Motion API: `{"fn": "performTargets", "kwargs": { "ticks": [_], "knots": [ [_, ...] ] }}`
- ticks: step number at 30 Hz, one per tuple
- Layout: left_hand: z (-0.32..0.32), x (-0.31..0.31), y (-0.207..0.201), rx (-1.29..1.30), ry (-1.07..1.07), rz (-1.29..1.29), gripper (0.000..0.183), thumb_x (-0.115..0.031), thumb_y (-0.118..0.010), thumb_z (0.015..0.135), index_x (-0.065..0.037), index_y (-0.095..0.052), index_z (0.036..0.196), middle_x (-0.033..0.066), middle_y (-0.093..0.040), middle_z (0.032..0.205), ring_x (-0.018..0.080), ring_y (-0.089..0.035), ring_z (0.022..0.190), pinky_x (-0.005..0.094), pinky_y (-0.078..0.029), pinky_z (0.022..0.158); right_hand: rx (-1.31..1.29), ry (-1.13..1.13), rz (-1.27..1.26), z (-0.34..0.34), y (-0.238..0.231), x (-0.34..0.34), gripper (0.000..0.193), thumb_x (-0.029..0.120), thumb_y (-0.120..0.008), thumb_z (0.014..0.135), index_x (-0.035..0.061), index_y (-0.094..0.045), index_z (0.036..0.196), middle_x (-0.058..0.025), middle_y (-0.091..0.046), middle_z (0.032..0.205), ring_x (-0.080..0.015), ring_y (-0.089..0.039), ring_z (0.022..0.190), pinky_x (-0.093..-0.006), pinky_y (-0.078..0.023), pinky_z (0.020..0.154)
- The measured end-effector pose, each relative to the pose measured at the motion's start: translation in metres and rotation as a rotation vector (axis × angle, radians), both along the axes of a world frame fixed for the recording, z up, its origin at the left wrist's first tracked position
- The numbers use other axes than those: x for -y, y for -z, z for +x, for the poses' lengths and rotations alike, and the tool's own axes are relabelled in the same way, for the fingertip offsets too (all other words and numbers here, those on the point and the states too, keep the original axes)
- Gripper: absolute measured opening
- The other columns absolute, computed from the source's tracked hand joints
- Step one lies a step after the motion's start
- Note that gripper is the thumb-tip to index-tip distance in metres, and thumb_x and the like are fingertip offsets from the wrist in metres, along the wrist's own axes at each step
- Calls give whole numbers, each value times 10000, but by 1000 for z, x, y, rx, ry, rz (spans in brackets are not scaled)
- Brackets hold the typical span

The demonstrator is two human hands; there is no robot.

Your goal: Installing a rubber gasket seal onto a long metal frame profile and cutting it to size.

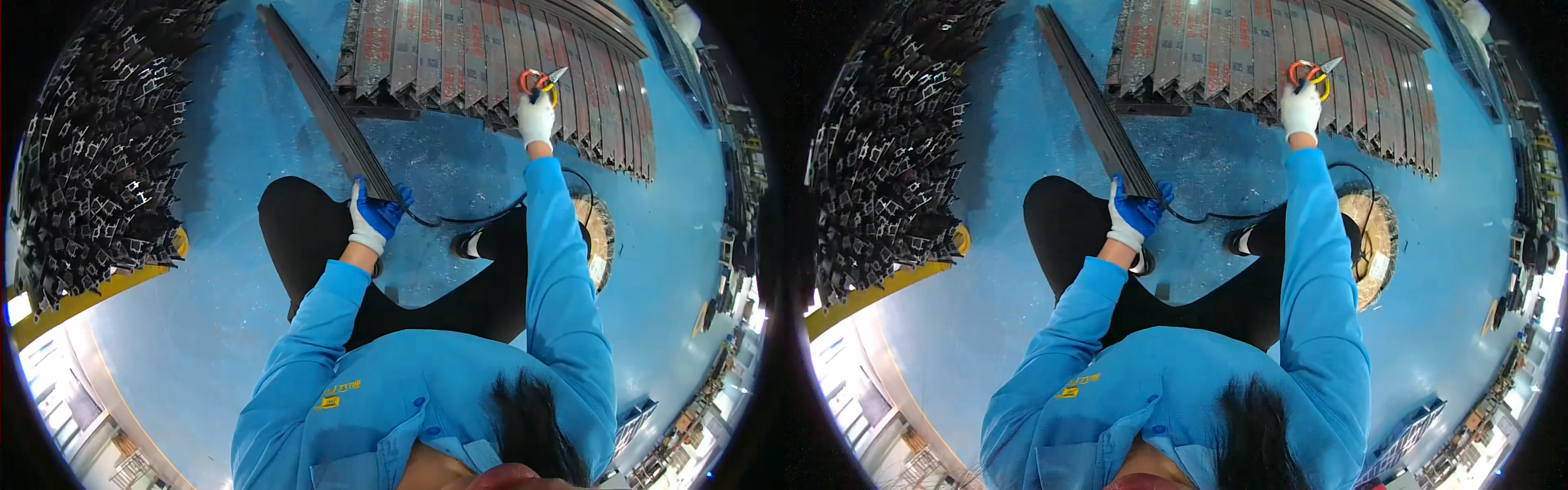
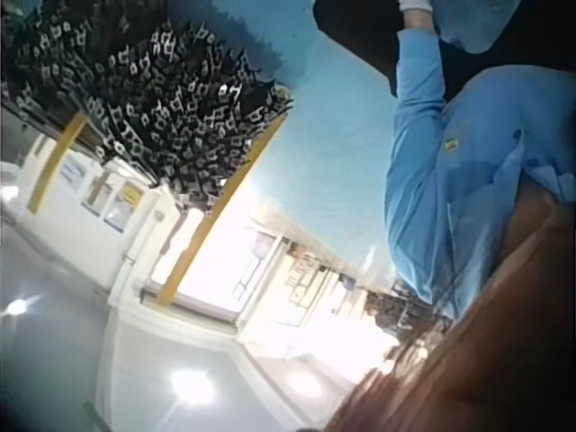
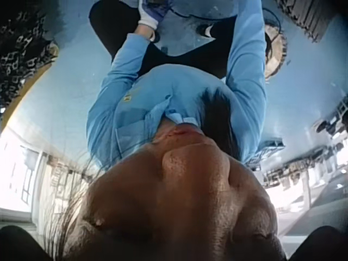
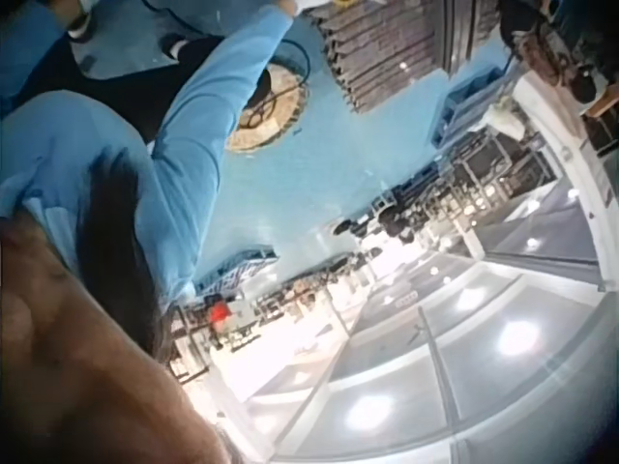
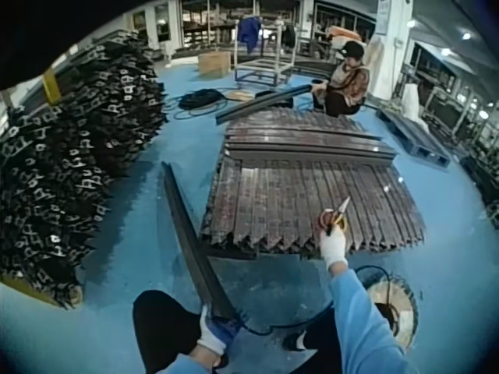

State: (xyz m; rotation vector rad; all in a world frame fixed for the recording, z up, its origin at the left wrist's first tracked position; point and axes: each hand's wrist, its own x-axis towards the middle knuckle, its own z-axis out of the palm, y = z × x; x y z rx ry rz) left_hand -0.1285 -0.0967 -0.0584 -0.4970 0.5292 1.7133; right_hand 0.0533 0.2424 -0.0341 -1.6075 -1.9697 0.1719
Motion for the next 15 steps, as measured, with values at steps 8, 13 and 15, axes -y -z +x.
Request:
{"fn": "performTargets", "kwargs": {
  "ticks": [8, 13, 15],
  "knots": [
    [-6, 3, 0, 36, 46, 55, 541, -500, -494, 880, -73, -507, 1212, 204, -573, 1106, 393, -559, 1044, 482, -431, 942, 348, 110, -260, 20, 25, -80, 508, 458, -515, 810, -11, -501, 1005, -221, -651, 856, -359, -651, 816, -430, -518, 727],
    [-7, 5, -10, 6, 81, 53, 521, -496, -502, 887, -83, -520, 1203, 179, -584, 1110, 366, -573, 1040, 488, -442, 937, 299, 46, -651, 22, 10, -114, 630, 434, -527, 809, -31, -440, 1225, -246, -648, 965, -358, -650, 840, -418, -513, 752],
    [-5, 5, -22, 0, 84, 47, 504, -491, -510, 887, -88, -528, 1190, 162, -591, 1097, 349, -583, 1025, 487, -451, 927, 251, 20, -762, 30, 13, -119, 668, 429, -527, 809, -34, -418, 1278, -250, -645, 992, -359, -649, 842, -417, -510, 760]
  ]
}}
